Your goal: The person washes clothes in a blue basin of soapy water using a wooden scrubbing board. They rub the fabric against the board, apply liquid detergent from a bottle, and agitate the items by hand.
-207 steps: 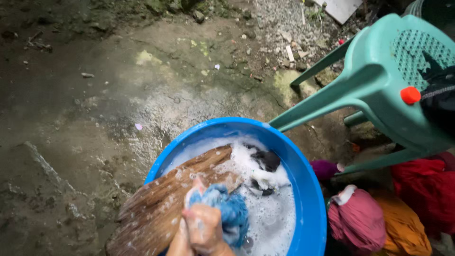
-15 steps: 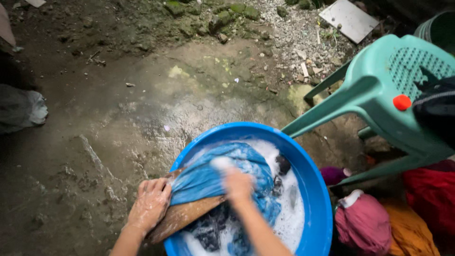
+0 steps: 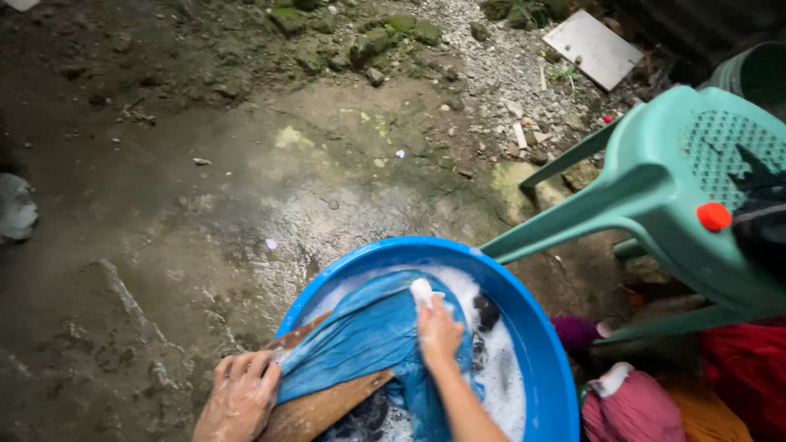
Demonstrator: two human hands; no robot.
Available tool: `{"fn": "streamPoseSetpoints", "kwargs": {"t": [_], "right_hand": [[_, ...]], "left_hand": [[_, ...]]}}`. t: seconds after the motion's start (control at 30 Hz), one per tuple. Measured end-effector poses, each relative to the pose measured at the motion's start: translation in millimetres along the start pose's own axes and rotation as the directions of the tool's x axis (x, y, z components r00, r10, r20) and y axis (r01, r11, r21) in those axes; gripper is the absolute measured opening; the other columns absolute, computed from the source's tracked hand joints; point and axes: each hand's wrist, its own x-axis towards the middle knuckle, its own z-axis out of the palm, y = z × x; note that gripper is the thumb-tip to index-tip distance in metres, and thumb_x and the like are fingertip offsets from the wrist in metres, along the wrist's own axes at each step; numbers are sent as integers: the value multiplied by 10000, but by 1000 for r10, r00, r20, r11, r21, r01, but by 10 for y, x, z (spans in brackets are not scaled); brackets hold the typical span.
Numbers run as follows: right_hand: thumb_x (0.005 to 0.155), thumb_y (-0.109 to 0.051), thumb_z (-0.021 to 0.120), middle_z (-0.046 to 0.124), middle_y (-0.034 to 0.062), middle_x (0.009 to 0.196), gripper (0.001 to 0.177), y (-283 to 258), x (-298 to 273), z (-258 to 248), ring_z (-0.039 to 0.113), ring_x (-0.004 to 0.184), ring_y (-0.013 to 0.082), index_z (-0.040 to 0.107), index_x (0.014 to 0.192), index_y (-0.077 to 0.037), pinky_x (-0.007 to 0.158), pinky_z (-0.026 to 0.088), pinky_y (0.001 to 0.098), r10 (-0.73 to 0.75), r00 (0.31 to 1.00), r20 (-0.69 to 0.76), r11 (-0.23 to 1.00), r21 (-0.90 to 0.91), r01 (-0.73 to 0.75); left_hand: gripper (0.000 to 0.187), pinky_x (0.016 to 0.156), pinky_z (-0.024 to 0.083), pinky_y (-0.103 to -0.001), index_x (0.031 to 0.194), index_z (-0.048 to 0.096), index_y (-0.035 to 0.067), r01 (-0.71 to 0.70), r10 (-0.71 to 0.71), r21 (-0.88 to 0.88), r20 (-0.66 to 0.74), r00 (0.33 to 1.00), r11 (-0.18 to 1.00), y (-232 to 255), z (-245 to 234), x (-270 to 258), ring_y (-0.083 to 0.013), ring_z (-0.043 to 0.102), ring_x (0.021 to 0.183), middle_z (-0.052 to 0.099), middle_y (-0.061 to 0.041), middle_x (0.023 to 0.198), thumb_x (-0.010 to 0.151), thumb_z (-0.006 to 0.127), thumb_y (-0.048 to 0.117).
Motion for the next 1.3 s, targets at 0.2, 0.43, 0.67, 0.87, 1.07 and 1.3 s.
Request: {"fn": "streamPoseSetpoints", "kwargs": {"t": [0.2,0.43,0.67,0.87,1.07,1.3], "right_hand": [[840,-315,564,652,113,716,186,-490,-1153,592,669,693,332,661,835,-157,650,497,537,-613,790,22,790,8,613],[937,-445,625,756,170,915,332,297,-250,-705,695,800,403,661,1145,-188,699,527,530,-119,985,128,957,-249,148],[838,-336,872,575,226,1347,1005,-186,-982,-1385,577,1228,272,218,1554,-72,1028,454,386,-641,596,483,738,602,306],[927,-344,777,721,132,1145,537,-606,-887,-2065,672,1069,200,620,1311,-4,923,550,323,-528,716,457,812,520,266],[934,-161,751,711,76,1125,417,-1146,-911,-3273,670,1015,170,610,1292,1,877,554,334,-620,709,335,587,798,137],[920,-152,674,697,117,1086,459,-1081,-953,-4353,701,891,222,558,1344,-21,779,605,394,-378,925,50,285,956,64]], "left_hand": [[413,981,366,-530,1146,627,145,13,-12,22,-58,998,1000,42,-25,60,-284,517,1148,579,-57,1245,739,661,202],[383,1014,375,-487,1157,618,149,52,-56,99,36,998,994,343,-526,154,-282,538,1158,590,-81,1138,778,652,201],[303,745,510,-396,1050,657,11,283,-488,-809,-5,873,515,1609,-512,1003,-253,629,842,655,-134,912,964,675,301],[229,810,504,-345,1097,705,33,197,-200,-926,271,942,-322,1578,-843,1291,-185,618,913,686,-34,983,988,675,233],[442,1161,331,-345,1444,500,92,223,0,-973,223,975,51,2039,9,1289,-193,463,1377,547,-50,1459,1029,536,241],[452,1060,443,-366,1300,664,97,115,-132,-896,64,989,429,2569,-176,876,-241,615,1244,700,-97,1282,849,647,87]]}}
